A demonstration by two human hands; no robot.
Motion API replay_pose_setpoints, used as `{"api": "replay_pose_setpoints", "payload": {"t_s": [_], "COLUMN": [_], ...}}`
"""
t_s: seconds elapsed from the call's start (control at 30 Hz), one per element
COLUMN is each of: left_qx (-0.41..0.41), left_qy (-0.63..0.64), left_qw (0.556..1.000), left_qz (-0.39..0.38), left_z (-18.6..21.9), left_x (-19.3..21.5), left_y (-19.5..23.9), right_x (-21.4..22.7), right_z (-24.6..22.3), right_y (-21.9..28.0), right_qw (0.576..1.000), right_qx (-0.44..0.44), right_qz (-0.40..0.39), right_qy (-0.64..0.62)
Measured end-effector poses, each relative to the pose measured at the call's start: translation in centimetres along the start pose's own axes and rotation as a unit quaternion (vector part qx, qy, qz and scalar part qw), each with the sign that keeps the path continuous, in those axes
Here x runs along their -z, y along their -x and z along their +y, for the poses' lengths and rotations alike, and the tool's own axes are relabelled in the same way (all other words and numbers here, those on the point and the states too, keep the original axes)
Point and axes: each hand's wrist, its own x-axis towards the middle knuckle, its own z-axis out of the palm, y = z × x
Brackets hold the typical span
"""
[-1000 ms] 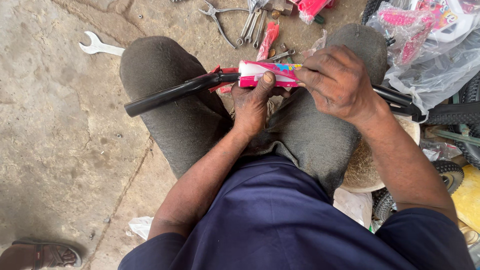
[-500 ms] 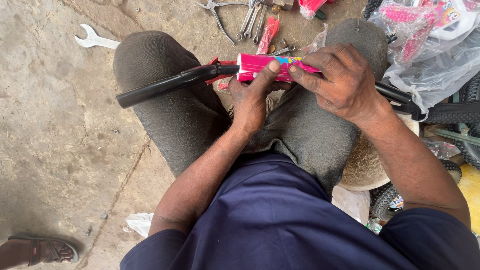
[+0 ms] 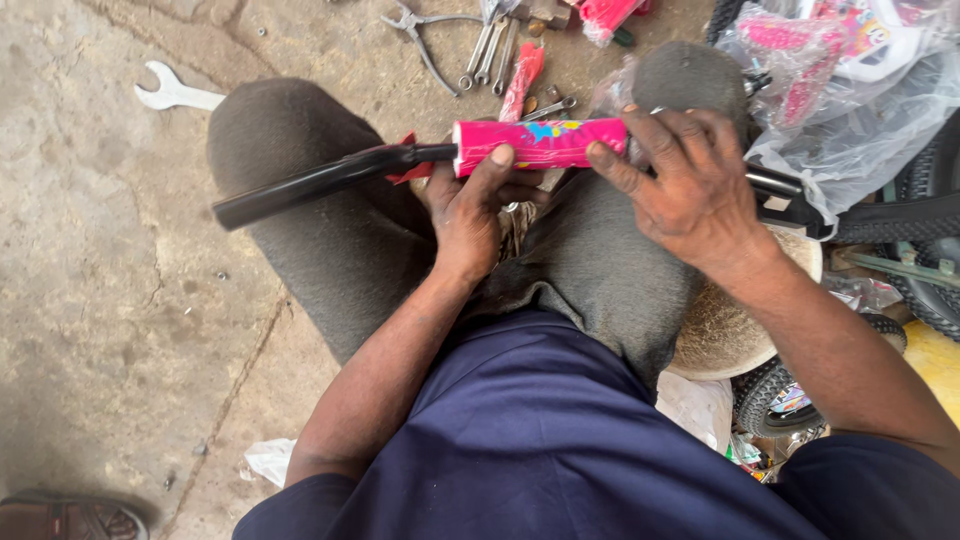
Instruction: The person is assembling a bicycle handlebar. They wrap a pink decorative cover around the handlebar, attach pink grips and brake levers, and secure the components using a wrench. The person also handles a bell and other small parts during the process.
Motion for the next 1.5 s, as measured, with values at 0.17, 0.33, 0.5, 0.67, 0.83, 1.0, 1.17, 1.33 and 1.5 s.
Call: {"api": "replay_pose_setpoints", "payload": {"t_s": [0.17, 0.33, 0.5, 0.67, 0.83, 1.0, 1.17, 1.33, 1.5], "left_qx": [-0.024, 0.001, 0.038, 0.083, -0.006, -0.102, 0.008, -0.16, -0.192], "left_qy": [-0.032, -0.019, -0.124, -0.126, -0.179, -0.607, -0.861, -0.766, -0.771], "left_qw": [0.998, 0.995, 0.988, 0.985, 0.976, 0.775, 0.508, 0.613, 0.597], "left_qz": [-0.038, -0.097, -0.081, -0.081, -0.128, -0.142, -0.027, -0.109, -0.111], "left_z": [1.1, 1.8, 1.8, 4.0, 10.9, 17.8, 16.0, 12.2, 11.6], "left_x": [0.5, 1.1, 2.9, 1.8, -1.1, -1.0, 3.2, 2.3, 2.1], "left_y": [1.0, 1.4, 1.7, 1.8, -1.2, -7.3, -8.3, -9.8, -11.1], "right_x": [-1.9, -1.0, 2.2, 5.0, 7.8, 0.5, -14.2, -21.9, -25.1], "right_z": [0.5, 0.0, -0.7, -0.8, 2.4, 5.5, 1.9, -0.2, 0.3], "right_y": [0.8, 1.8, 5.2, 5.6, 1.7, -5.6, -9.2, -7.1, -6.1], "right_qw": [0.996, 0.982, 0.962, 0.947, 0.926, 0.916, 0.942, 0.93, 0.902], "right_qx": [0.014, -0.048, -0.252, -0.281, -0.255, -0.224, -0.165, -0.251, -0.235], "right_qz": [0.081, 0.142, 0.072, 0.007, -0.173, -0.076, 0.113, 0.013, -0.189], "right_qy": [-0.046, -0.117, -0.077, -0.158, -0.219, -0.323, -0.27, -0.268, -0.309]}}
